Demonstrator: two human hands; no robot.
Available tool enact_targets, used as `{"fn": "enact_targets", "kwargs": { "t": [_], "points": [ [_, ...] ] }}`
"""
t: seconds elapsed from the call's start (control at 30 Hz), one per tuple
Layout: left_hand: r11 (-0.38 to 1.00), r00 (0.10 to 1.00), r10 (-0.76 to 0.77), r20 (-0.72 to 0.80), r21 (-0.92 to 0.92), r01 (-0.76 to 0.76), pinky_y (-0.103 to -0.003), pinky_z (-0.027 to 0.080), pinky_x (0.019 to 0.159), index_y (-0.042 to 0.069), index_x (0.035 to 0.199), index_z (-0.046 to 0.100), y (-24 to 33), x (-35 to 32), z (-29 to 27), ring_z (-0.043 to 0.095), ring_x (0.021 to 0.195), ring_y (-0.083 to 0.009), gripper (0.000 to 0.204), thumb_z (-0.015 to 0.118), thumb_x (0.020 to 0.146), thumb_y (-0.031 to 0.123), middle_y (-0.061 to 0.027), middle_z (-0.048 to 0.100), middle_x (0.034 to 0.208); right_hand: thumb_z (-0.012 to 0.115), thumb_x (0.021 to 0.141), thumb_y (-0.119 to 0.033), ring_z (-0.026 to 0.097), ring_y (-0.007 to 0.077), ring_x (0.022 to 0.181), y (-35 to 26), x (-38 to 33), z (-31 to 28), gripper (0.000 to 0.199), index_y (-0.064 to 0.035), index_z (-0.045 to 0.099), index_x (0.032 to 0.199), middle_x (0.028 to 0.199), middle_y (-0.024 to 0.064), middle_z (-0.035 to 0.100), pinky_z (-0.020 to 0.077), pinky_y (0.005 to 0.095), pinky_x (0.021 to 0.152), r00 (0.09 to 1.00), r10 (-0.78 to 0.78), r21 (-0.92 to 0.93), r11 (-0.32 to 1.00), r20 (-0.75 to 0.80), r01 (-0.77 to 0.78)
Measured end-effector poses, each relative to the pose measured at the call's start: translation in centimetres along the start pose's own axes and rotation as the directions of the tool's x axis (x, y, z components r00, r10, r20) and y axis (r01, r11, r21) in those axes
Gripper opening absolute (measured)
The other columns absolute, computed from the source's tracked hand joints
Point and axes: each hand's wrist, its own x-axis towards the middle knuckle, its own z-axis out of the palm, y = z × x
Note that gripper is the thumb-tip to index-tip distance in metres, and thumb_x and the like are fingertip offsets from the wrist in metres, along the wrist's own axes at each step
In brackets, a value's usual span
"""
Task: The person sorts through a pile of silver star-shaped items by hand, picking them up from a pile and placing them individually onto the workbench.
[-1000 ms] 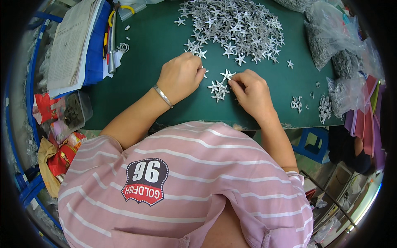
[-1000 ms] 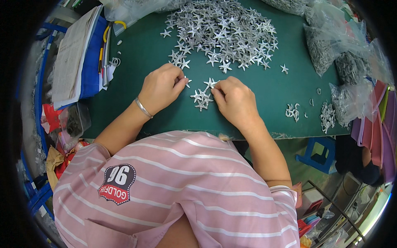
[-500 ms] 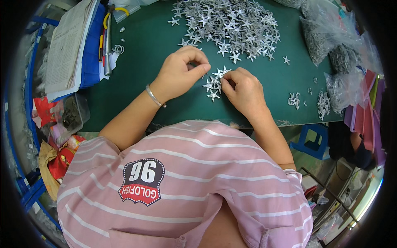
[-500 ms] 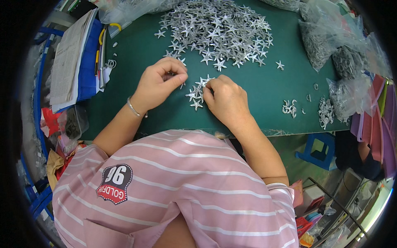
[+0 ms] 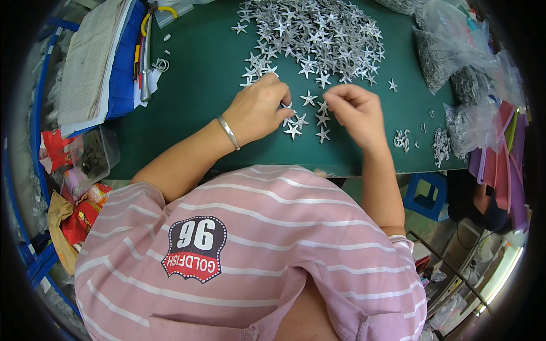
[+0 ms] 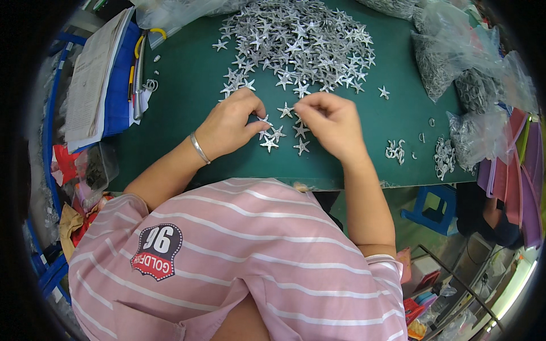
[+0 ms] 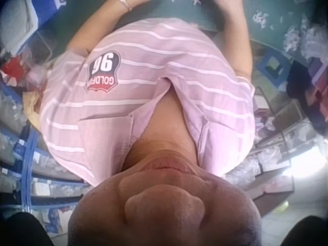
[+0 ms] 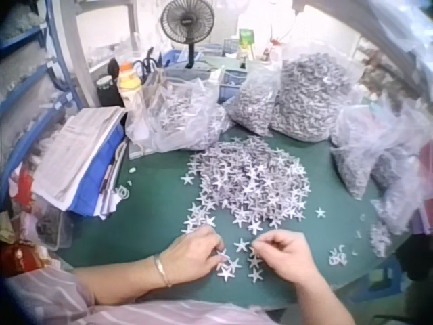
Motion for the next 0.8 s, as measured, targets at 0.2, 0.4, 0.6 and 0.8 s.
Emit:
{"fn": "enact_targets", "kwargs": {
  "t": [0.2, 0.4, 0.6, 0.8],
  "points": [
    [0.997, 1.000, -0.018, 0.013, -0.078, 0.019, -0.036, 0.050, 0.070, 0.001, 0.089, 0.060, -0.2, -0.1, -0.5, 0.060, 0.079, -0.0286, 0.024, 0.076, 0.073, 0.009, -0.0117, 0.057, 0.085, 0.076, 0.075, -0.014, 0.063, 0.0260, 0.067, 0.3, 0.3, 2.5, 0.019, -0.0026, 0.066, 0.087, 0.079, 0.0108, 0.063, 0.0498, 0.0369, 0.060, 0.965, -0.262, -0.607, 0.766, 0.007, 0.212],
    [0.999, 0.999, 0.051, 0.000, -0.010, -0.051, -0.036, 0.050, 0.069, 0.002, 0.090, 0.058, -0.4, -0.4, -0.5, 0.060, 0.078, -0.0281, 0.029, 0.078, 0.071, 0.009, -0.0112, 0.056, 0.084, 0.071, 0.077, -0.007, 0.062, 0.0252, 0.066, 0.6, -0.2, 2.3, 0.010, -0.0030, 0.065, 0.083, 0.080, 0.0098, 0.062, 0.0495, 0.0356, 0.059, 0.905, -0.404, -0.599, 0.694, 0.135, 0.399],
    [0.981, 0.969, 0.186, -0.162, -0.031, -0.193, -0.033, 0.049, 0.066, 0.003, 0.085, 0.059, 0.0, 0.0, -1.2, 0.059, 0.076, -0.0265, 0.023, 0.077, 0.071, 0.007, -0.0097, 0.056, 0.084, 0.070, 0.079, -0.007, 0.061, 0.0248, 0.067, -0.5, -0.3, 0.1, 0.011, -0.0018, 0.067, 0.088, 0.078, 0.0106, 0.060, 0.0482, 0.0338, 0.060, 0.940, -0.328, -0.484, 0.810, 0.095, 0.331],
    [0.973, 0.973, 0.185, -0.136, -0.115, -0.201, -0.028, 0.047, 0.062, 0.002, 0.082, 0.064, -1.2, -0.8, -1.8, 0.058, 0.071, -0.0195, 0.010, 0.072, 0.077, 0.003, -0.0079, 0.060, 0.084, 0.073, 0.079, -0.013, 0.060, 0.0209, 0.063, 0.7, -0.6, 1.9, 0.013, -0.0041, 0.067, 0.085, 0.077, 0.0084, 0.060, 0.0483, 0.0318, 0.057, 0.888, -0.430, -0.647, 0.633, 0.163, 0.425]
  ]
}}
